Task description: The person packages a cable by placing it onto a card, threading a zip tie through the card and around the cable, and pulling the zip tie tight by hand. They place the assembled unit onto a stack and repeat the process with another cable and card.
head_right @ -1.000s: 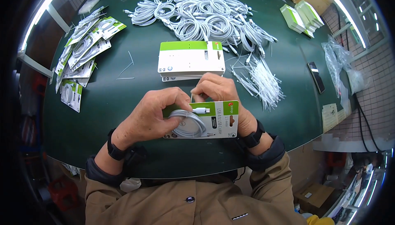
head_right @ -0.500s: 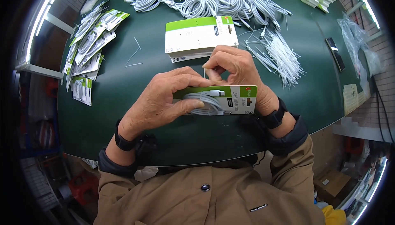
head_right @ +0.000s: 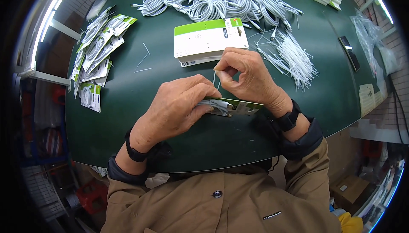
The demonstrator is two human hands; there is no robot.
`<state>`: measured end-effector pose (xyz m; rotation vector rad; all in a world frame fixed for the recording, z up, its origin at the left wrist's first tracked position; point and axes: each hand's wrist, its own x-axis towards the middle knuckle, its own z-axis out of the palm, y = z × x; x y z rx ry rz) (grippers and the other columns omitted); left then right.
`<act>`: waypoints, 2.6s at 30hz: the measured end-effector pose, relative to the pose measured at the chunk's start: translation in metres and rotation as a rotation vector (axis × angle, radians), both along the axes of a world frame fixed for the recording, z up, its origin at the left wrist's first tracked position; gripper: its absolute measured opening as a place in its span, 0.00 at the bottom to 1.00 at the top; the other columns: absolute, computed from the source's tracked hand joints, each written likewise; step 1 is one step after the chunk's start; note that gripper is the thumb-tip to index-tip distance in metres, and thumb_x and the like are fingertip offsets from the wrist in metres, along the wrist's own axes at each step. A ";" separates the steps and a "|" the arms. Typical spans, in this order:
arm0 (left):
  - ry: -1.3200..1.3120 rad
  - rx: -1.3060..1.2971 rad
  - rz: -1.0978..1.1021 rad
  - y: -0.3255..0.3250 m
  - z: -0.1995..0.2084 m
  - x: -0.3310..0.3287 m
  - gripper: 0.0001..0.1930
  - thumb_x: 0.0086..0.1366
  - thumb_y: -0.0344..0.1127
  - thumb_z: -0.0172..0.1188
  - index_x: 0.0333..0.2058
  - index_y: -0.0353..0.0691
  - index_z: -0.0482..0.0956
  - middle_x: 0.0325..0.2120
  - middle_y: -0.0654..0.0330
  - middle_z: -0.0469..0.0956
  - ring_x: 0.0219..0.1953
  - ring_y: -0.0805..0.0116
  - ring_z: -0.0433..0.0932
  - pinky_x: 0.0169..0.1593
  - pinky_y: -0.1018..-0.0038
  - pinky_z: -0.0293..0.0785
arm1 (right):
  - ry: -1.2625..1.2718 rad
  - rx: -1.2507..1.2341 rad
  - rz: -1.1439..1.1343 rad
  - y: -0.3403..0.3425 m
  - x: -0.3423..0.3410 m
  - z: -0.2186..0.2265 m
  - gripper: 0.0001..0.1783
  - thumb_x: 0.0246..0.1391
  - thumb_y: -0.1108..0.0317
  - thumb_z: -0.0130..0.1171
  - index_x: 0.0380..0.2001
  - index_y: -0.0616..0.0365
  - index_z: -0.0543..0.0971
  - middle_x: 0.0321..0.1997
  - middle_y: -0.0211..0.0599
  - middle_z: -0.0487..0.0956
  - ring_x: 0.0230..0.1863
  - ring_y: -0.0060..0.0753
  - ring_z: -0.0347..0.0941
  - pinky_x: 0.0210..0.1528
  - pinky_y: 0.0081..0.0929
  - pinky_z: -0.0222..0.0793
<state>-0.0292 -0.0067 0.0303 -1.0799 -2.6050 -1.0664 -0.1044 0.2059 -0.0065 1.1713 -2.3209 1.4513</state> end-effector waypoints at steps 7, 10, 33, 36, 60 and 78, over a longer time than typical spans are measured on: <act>0.054 -0.087 0.024 0.004 0.002 0.004 0.16 0.54 0.23 0.69 0.41 0.39 0.78 0.36 0.56 0.78 0.37 0.52 0.81 0.40 0.61 0.77 | -0.024 0.036 0.020 0.002 -0.005 -0.005 0.06 0.43 0.84 0.60 0.25 0.62 0.77 0.25 0.34 0.77 0.25 0.26 0.76 0.29 0.21 0.71; 0.043 -0.079 0.029 0.005 0.000 0.004 0.16 0.54 0.22 0.68 0.42 0.38 0.77 0.36 0.55 0.78 0.38 0.51 0.80 0.40 0.60 0.76 | 0.072 0.168 0.063 0.005 -0.009 -0.004 0.06 0.47 0.83 0.60 0.28 0.62 0.80 0.26 0.33 0.79 0.25 0.23 0.76 0.30 0.21 0.72; -0.225 0.737 0.344 -0.007 -0.034 -0.020 0.27 0.66 0.18 0.59 0.63 0.42 0.75 0.43 0.57 0.77 0.44 0.66 0.80 0.50 0.70 0.78 | -0.745 -0.392 0.061 -0.016 0.020 -0.006 0.22 0.68 0.63 0.61 0.57 0.67 0.75 0.50 0.39 0.83 0.49 0.25 0.79 0.51 0.25 0.76; -0.139 0.655 0.305 -0.006 -0.033 -0.021 0.26 0.66 0.18 0.59 0.61 0.45 0.78 0.42 0.57 0.76 0.44 0.65 0.80 0.50 0.71 0.78 | -0.727 -0.388 0.035 -0.016 0.021 -0.005 0.20 0.68 0.64 0.61 0.56 0.67 0.76 0.50 0.40 0.83 0.50 0.25 0.79 0.53 0.27 0.78; -0.006 0.635 0.386 0.011 -0.048 -0.026 0.16 0.65 0.23 0.65 0.50 0.43 0.85 0.40 0.55 0.77 0.40 0.60 0.82 0.45 0.68 0.80 | 0.132 -0.067 -0.306 -0.023 0.029 -0.005 0.27 0.53 0.81 0.68 0.57 0.58 0.77 0.48 0.44 0.80 0.42 0.34 0.81 0.38 0.27 0.79; 0.037 0.584 0.397 0.012 -0.048 -0.025 0.16 0.65 0.22 0.63 0.50 0.45 0.84 0.39 0.54 0.76 0.40 0.57 0.81 0.43 0.67 0.80 | 0.236 0.013 -0.361 -0.026 0.027 -0.004 0.17 0.55 0.80 0.67 0.49 0.58 0.80 0.46 0.43 0.81 0.36 0.30 0.79 0.29 0.23 0.75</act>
